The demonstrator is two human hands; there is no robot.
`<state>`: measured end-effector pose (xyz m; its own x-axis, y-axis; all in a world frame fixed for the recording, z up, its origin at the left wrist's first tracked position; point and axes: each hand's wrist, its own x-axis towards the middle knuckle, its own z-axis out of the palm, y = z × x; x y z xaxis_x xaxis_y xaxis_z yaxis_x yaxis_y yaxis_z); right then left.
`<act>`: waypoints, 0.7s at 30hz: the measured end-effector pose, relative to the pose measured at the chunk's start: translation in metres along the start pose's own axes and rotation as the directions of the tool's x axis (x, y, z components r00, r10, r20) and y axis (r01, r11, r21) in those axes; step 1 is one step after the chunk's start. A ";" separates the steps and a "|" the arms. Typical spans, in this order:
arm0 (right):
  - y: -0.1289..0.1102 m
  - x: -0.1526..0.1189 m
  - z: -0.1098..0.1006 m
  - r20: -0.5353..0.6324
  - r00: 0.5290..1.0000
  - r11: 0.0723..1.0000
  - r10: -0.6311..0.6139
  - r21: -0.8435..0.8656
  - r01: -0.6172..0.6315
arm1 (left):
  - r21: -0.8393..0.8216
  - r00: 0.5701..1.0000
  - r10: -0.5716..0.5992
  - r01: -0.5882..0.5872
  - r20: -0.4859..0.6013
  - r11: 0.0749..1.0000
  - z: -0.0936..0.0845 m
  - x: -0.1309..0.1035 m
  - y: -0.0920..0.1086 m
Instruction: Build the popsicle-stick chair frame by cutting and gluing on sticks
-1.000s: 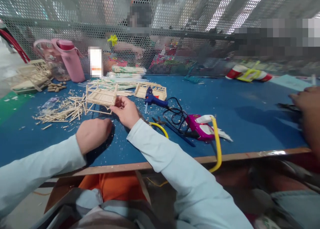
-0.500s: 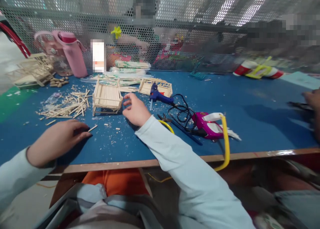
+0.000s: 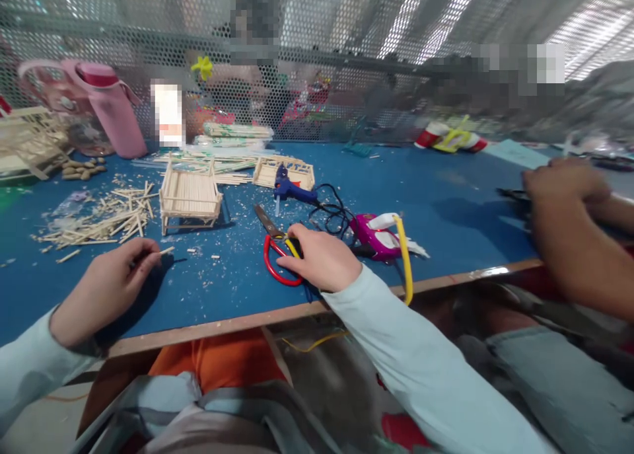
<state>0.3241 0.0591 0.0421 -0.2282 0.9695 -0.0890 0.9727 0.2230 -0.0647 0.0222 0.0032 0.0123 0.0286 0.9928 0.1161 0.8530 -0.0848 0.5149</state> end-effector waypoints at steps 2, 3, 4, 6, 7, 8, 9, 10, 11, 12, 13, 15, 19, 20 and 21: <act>-0.005 0.004 0.000 0.022 0.999 0.999 0.035 -0.032 -0.034 | -0.098 1.000 -0.011 0.010 -0.015 0.995 0.001 0.001 0.005; -0.006 0.005 -0.001 0.035 0.999 0.998 0.042 -0.039 -0.040 | -0.144 1.000 -0.019 0.016 -0.018 0.990 0.002 0.002 0.007; -0.007 0.007 -0.003 0.045 0.998 0.998 0.043 -0.038 -0.041 | -0.185 0.999 -0.028 0.025 -0.017 0.982 0.003 0.002 0.008; -0.006 0.007 -0.007 0.051 0.998 0.999 0.033 -0.027 -0.032 | -0.252 0.999 -0.050 0.049 0.003 0.967 0.005 0.003 0.009; -0.004 0.006 -0.009 0.046 0.999 1.000 0.028 -0.015 -0.027 | -0.281 0.998 -0.061 0.063 0.017 0.958 0.006 0.003 0.008; -0.003 0.004 -0.010 0.044 0.999 1.000 0.018 0.004 -0.018 | -0.312 0.997 -0.071 0.077 0.030 0.947 0.007 0.003 0.007; -0.002 0.002 -0.011 0.045 0.999 1.000 0.006 0.024 -0.007 | -0.344 0.996 -0.080 0.088 0.040 0.935 0.007 0.003 0.006; -0.002 0.000 -0.010 0.044 0.999 0.999 -0.001 0.037 -0.001 | -0.372 0.995 -0.086 0.096 0.045 0.923 0.008 0.003 0.006; -0.003 -0.002 -0.010 0.040 0.999 0.999 0.000 0.041 -0.001 | -0.388 0.995 -0.087 0.098 0.048 0.916 0.008 0.002 0.005; -0.005 -0.003 -0.008 0.034 0.999 0.999 0.005 0.038 -0.006 | -0.385 0.996 -0.083 0.093 0.044 0.918 0.008 0.002 0.006; -0.008 -0.004 -0.007 0.025 1.000 0.999 0.014 0.032 -0.014 | -0.367 0.997 -0.074 0.081 0.033 0.927 0.008 0.002 0.006; -0.015 -0.005 -0.007 0.001 1.000 0.999 0.019 0.037 -0.019 | -0.311 0.999 -0.051 0.049 0.003 0.949 0.008 0.002 0.009; -0.020 -0.008 -0.012 -0.024 0.991 0.970 -0.133 0.201 0.135 | -0.269 0.999 -0.020 0.010 -0.032 0.963 0.007 0.001 0.010; -0.017 -0.009 -0.012 -0.047 0.990 0.969 -0.134 0.201 0.141 | -0.267 0.999 -0.025 0.015 -0.035 0.963 0.006 0.001 0.009; -0.012 -0.009 -0.011 -0.071 0.992 0.980 -0.105 0.165 0.116 | -0.263 0.999 -0.034 0.023 -0.038 0.964 0.006 0.000 0.009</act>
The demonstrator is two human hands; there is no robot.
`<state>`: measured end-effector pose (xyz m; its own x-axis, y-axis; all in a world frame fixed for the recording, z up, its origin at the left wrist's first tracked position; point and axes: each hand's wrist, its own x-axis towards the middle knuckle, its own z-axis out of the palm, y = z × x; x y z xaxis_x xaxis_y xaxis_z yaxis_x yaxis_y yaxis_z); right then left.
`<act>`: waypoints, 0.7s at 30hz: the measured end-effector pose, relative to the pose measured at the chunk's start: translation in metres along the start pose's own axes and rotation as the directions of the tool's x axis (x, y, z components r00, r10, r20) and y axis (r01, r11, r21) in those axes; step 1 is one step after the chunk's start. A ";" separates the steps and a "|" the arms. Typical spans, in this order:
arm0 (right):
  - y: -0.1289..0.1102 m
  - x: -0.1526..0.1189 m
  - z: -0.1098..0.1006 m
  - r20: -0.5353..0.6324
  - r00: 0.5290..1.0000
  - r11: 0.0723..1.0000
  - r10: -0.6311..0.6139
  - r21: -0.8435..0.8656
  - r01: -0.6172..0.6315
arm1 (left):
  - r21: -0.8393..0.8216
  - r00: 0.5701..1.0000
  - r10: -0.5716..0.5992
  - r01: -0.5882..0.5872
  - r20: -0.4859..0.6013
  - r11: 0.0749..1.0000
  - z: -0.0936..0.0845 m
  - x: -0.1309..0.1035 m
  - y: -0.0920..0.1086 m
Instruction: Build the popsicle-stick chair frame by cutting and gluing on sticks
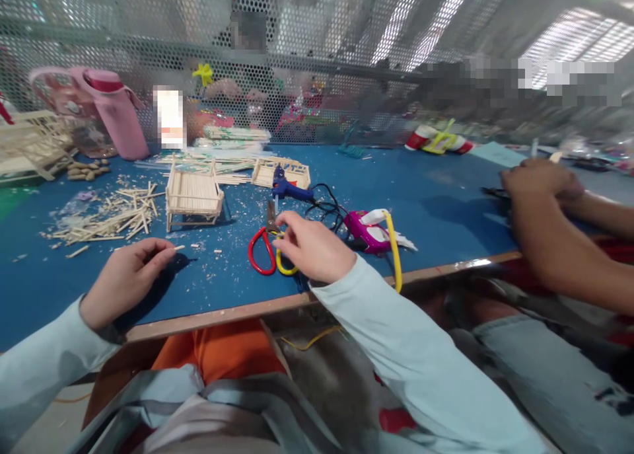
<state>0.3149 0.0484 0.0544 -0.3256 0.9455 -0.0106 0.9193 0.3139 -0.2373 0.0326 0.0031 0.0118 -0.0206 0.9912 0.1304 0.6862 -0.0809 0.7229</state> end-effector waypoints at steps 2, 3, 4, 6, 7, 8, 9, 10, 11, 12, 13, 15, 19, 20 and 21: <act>0.013 -0.003 0.004 -0.067 0.992 0.978 0.107 -0.173 -0.117 | 0.015 1.000 -0.017 0.017 -0.010 1.000 -0.001 -0.001 -0.001; 0.020 -0.005 0.007 -0.075 0.986 0.957 0.148 -0.241 -0.162 | 0.022 1.000 -0.021 0.021 -0.011 1.000 -0.002 -0.001 -0.001; 0.026 -0.007 0.011 -0.085 0.982 0.942 0.170 -0.278 -0.187 | 0.029 1.000 -0.018 0.018 -0.013 0.999 -0.002 -0.001 -0.001; 0.035 -0.011 0.019 -0.116 0.977 0.929 0.180 -0.307 -0.208 | 0.039 1.000 0.006 -0.005 -0.015 0.999 -0.002 -0.002 -0.001; 0.037 -0.013 0.022 -0.137 0.972 0.923 0.189 -0.313 -0.224 | 0.044 1.000 0.026 -0.025 -0.016 0.999 -0.002 -0.002 -0.001; 0.038 -0.014 0.024 -0.156 0.966 0.915 0.205 -0.319 -0.246 | 0.049 0.999 0.049 -0.048 -0.018 0.998 -0.002 -0.002 -0.001; 0.039 -0.015 0.025 -0.168 0.959 0.905 0.229 -0.325 -0.273 | 0.054 0.997 0.072 -0.071 -0.022 0.996 -0.001 -0.003 -0.002; 0.040 -0.015 0.025 -0.169 0.953 0.897 0.249 -0.331 -0.293 | 0.056 0.995 0.093 -0.091 -0.030 0.994 -0.001 -0.003 -0.003; 0.041 -0.015 0.025 -0.163 0.951 0.892 0.262 -0.337 -0.303 | 0.057 0.993 0.107 -0.104 -0.042 0.993 -0.001 -0.002 -0.003; 0.042 -0.014 0.023 -0.151 0.951 0.890 0.268 -0.340 -0.305 | 0.057 0.992 0.115 -0.112 -0.056 0.992 0.000 -0.002 -0.004; 0.044 -0.012 0.022 -0.138 0.952 0.890 0.272 -0.341 -0.303 | 0.057 0.990 0.119 -0.115 -0.072 0.992 0.000 -0.001 -0.005; 0.047 -0.006 0.019 -0.109 0.955 0.894 0.276 -0.336 -0.296 | 0.057 0.988 0.119 -0.114 -0.098 0.992 0.001 0.000 -0.008; 0.048 0.002 0.017 -0.051 0.963 0.915 0.265 -0.301 -0.268 | 0.047 0.984 0.131 -0.126 -0.119 0.991 0.002 0.002 -0.010; 0.046 0.002 0.017 -0.049 0.962 0.917 0.267 -0.294 -0.269 | 0.042 0.983 0.136 -0.132 -0.123 0.990 0.002 0.002 -0.010; 0.044 0.002 0.016 -0.058 0.959 0.914 0.278 -0.290 -0.282 | 0.037 0.982 0.142 -0.138 -0.128 0.990 0.002 0.002 -0.010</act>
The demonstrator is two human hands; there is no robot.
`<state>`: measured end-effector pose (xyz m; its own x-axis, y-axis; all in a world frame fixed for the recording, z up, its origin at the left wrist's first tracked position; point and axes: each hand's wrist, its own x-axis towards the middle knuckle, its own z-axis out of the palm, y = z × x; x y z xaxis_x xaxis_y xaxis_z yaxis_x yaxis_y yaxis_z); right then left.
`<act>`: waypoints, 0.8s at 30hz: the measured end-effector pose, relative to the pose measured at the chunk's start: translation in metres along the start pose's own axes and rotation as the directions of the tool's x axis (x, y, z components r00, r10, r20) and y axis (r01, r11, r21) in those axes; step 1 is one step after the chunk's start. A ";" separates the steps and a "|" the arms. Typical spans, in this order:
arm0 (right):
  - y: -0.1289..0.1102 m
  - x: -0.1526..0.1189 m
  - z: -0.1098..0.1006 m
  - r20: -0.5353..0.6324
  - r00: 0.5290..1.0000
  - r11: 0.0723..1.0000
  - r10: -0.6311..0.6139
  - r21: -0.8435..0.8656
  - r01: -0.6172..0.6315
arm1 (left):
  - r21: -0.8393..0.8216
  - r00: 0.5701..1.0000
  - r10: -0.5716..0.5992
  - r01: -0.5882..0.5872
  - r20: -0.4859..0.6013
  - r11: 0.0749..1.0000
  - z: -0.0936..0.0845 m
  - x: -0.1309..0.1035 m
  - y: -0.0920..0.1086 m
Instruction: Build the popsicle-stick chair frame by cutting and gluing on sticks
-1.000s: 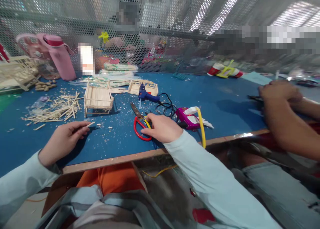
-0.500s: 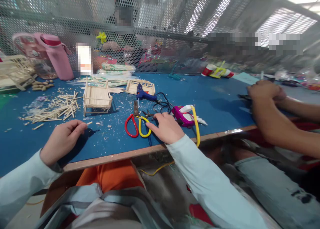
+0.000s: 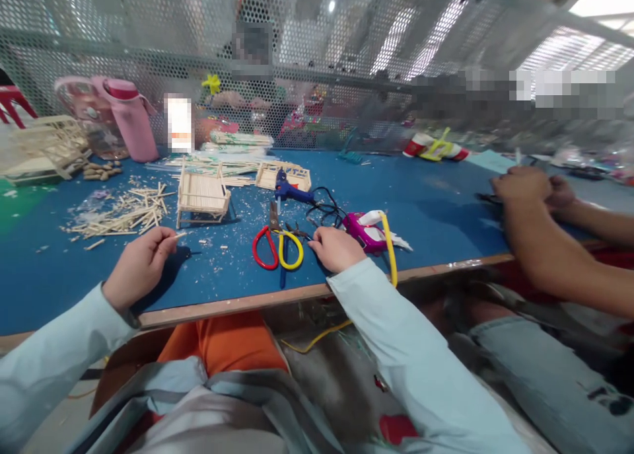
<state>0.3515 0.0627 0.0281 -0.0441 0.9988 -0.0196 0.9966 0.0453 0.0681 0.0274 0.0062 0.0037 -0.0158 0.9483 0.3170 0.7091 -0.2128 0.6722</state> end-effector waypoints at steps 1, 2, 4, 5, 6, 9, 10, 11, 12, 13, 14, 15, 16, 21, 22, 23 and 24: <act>-0.002 -0.002 -0.002 -0.014 1.000 1.000 0.025 0.001 -0.025 | -0.006 1.000 0.005 -0.005 -0.007 1.000 0.000 0.000 0.000; -0.003 -0.005 -0.004 -0.034 0.998 0.998 0.058 0.001 -0.058 | -0.012 1.000 0.010 -0.010 -0.015 1.000 0.000 0.000 0.000; -0.004 -0.014 -0.011 -0.097 0.984 0.988 0.151 -0.001 -0.152 | -0.024 0.999 0.018 -0.018 -0.034 1.000 -0.001 0.000 -0.001; -0.003 -0.019 -0.016 -0.149 0.966 0.978 0.210 0.023 -0.209 | -0.031 0.999 0.022 -0.023 -0.043 0.999 -0.002 0.000 -0.002; -0.002 -0.024 -0.022 -0.217 0.938 0.962 0.272 0.063 -0.264 | -0.039 0.998 0.026 -0.028 -0.054 0.999 -0.004 -0.001 -0.002; 0.001 -0.043 -0.037 -0.522 0.765 0.919 0.376 0.316 -0.235 | -0.066 0.994 0.041 -0.048 -0.104 0.997 -0.005 -0.004 0.003; 0.000 -0.049 -0.040 -0.621 0.696 0.919 0.361 0.366 -0.149 | -0.083 0.990 0.056 -0.067 -0.127 0.994 -0.004 -0.007 0.007; -0.003 -0.055 -0.042 -0.695 0.637 0.919 0.335 0.391 -0.056 | -0.108 0.986 0.083 -0.099 -0.144 0.989 -0.002 -0.010 0.012; -0.008 -0.061 -0.042 -0.734 0.599 0.907 0.320 0.419 0.029 | -0.133 0.981 0.115 -0.136 -0.155 0.982 0.002 -0.013 0.019; -0.014 -0.066 -0.042 -0.734 0.599 0.877 0.320 0.469 0.105 | -0.193 0.970 0.187 -0.215 -0.155 0.957 0.006 -0.017 0.027; -0.023 -0.071 -0.040 -0.685 0.646 0.811 0.338 0.560 0.169 | -0.241 0.963 0.246 -0.266 -0.110 0.933 0.012 -0.021 0.035; -0.033 -0.074 -0.037 -0.594 0.725 0.691 0.349 0.685 0.229 | -0.278 0.954 0.292 -0.297 -0.058 0.914 0.018 -0.025 0.043; -0.044 -0.078 -0.034 -0.467 0.821 0.515 0.329 0.817 0.258 | -0.306 0.947 0.321 -0.310 -0.018 0.900 0.025 -0.028 0.049; -0.091 -0.083 -0.012 -0.103 0.995 -0.380 -0.006 0.920 0.093 | -0.420 0.937 0.334 -0.264 0.100 0.868 0.046 -0.041 0.060; -0.097 -0.083 -0.006 -0.090 0.996 -0.483 -0.017 0.873 0.071 | -0.426 0.935 0.344 -0.275 0.092 0.862 0.047 -0.043 0.059; -0.103 -0.081 -0.001 -0.086 0.996 -0.557 -0.023 0.828 0.058 | -0.426 0.930 0.358 -0.294 0.077 0.856 0.047 -0.045 0.058; -0.107 -0.080 0.005 -0.089 0.995 -0.608 -0.047 0.793 0.042 | -0.427 0.925 0.374 -0.315 0.060 0.848 0.046 -0.046 0.057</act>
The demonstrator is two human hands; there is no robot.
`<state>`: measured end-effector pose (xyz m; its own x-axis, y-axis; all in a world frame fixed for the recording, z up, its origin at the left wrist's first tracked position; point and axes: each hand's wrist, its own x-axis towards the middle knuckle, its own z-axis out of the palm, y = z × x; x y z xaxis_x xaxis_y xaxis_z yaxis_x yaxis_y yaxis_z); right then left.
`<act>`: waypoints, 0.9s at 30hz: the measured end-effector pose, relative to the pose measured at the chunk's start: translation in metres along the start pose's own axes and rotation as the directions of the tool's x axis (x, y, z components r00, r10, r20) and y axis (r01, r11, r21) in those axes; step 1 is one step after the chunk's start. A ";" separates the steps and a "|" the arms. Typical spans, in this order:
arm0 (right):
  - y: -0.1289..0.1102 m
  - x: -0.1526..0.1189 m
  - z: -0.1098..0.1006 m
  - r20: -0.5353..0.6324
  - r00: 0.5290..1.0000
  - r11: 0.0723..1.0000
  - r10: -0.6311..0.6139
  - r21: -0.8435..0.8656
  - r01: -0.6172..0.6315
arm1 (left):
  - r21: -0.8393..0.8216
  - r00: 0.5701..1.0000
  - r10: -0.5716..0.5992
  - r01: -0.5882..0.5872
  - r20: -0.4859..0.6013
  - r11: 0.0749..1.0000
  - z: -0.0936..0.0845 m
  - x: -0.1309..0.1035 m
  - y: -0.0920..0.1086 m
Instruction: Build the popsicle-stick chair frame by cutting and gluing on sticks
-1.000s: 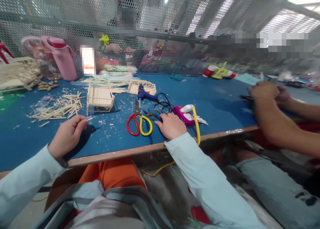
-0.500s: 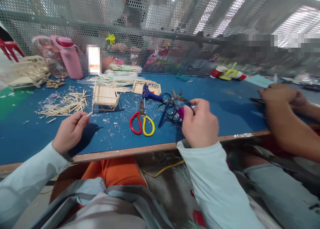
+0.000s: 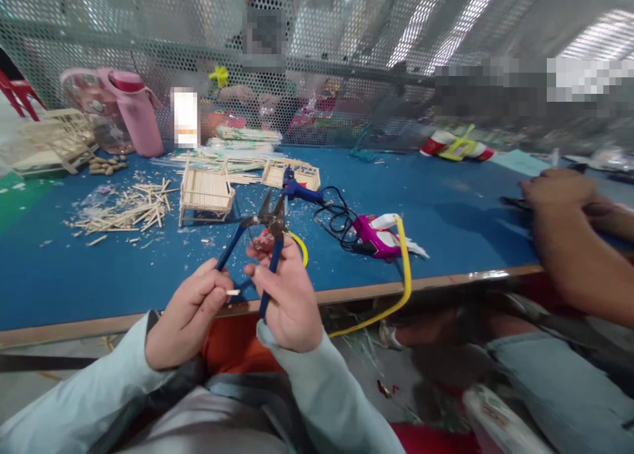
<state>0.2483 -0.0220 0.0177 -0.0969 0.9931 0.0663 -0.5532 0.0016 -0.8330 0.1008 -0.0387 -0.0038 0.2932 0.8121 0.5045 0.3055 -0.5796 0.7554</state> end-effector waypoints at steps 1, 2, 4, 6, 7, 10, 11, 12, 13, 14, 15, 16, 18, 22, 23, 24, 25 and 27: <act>0.007 0.002 -0.001 0.053 0.998 0.999 0.017 0.041 -0.020 | -0.006 1.000 0.019 -0.019 -0.001 1.000 -0.001 -0.001 0.000; 0.012 0.003 -0.001 0.138 0.989 0.997 0.046 0.057 -0.054 | -0.021 1.000 0.028 -0.028 0.008 0.999 -0.001 -0.002 0.000; 0.019 0.008 -0.004 0.343 0.932 0.992 0.114 0.012 -0.126 | -0.073 0.999 0.015 -0.013 0.031 0.997 -0.002 -0.002 0.001; 0.016 0.014 -0.006 0.419 0.900 0.993 0.117 -0.079 -0.093 | -0.154 0.999 -0.046 0.046 0.003 0.987 -0.004 0.000 0.001; 0.011 0.017 -0.007 0.403 0.911 0.992 0.091 -0.120 -0.046 | -0.199 0.994 -0.101 0.089 -0.050 0.976 -0.005 0.002 0.001; -0.012 0.029 -0.011 0.326 0.945 0.942 0.028 -0.326 0.085 | -0.317 0.896 -0.338 0.244 -0.287 0.917 -0.012 0.007 -0.002; -0.020 0.032 -0.012 0.327 0.944 0.879 0.036 -0.460 0.126 | -0.346 0.848 -0.407 0.290 -0.338 0.892 -0.014 0.009 -0.003; -0.026 0.035 -0.013 0.330 0.943 0.775 0.039 -0.605 0.180 | -0.372 0.808 -0.460 0.326 -0.367 0.869 -0.016 0.011 -0.004; -0.031 0.037 -0.013 0.344 0.937 0.635 0.059 -0.738 0.231 | -0.397 0.779 -0.501 0.353 -0.376 0.847 -0.018 0.013 -0.006; -0.034 0.037 -0.012 0.360 0.929 0.478 0.089 -0.833 0.277 | -0.429 0.758 -0.533 0.368 -0.375 0.825 -0.018 0.015 -0.007; -0.035 0.036 -0.011 0.374 0.918 0.337 0.128 -0.887 0.315 | -0.468 0.741 -0.559 0.371 -0.371 0.802 -0.018 0.017 -0.008; -0.034 0.035 -0.010 0.385 0.906 0.228 0.176 -0.911 0.343 | -0.510 0.725 -0.581 0.364 -0.371 0.779 -0.017 0.019 -0.009; -0.031 0.031 -0.008 0.391 0.889 0.111 0.237 -0.920 0.375 | -0.590 0.692 -0.621 0.343 -0.367 0.731 -0.014 0.021 -0.011; -0.024 0.027 -0.011 0.386 0.898 0.035 0.211 -0.921 0.387 | -0.674 0.639 -0.656 0.278 -0.402 0.684 -0.009 0.023 -0.011; -0.024 0.027 -0.012 0.385 0.899 0.033 0.210 -0.922 0.387 | -0.680 0.631 -0.657 0.266 -0.413 0.683 -0.008 0.023 -0.011; -0.023 0.028 -0.013 0.385 0.898 0.037 0.214 -0.921 0.387 | -0.681 0.628 -0.656 0.261 -0.419 0.684 -0.008 0.023 -0.011; -0.023 0.028 -0.014 0.388 0.895 0.042 0.220 -0.921 0.388 | -0.679 0.629 -0.656 0.263 -0.418 0.685 -0.008 0.023 -0.010; -0.022 0.028 -0.014 0.393 0.890 0.053 0.229 -0.919 0.392 | -0.671 0.635 -0.656 0.280 -0.407 0.687 -0.007 0.023 -0.008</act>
<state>0.2694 0.0078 0.0307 -0.5383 0.8386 0.0840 0.6925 0.4969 -0.5230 0.0987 -0.0147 0.0045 -0.3829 0.9238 -0.0050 -0.3158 -0.1258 0.9405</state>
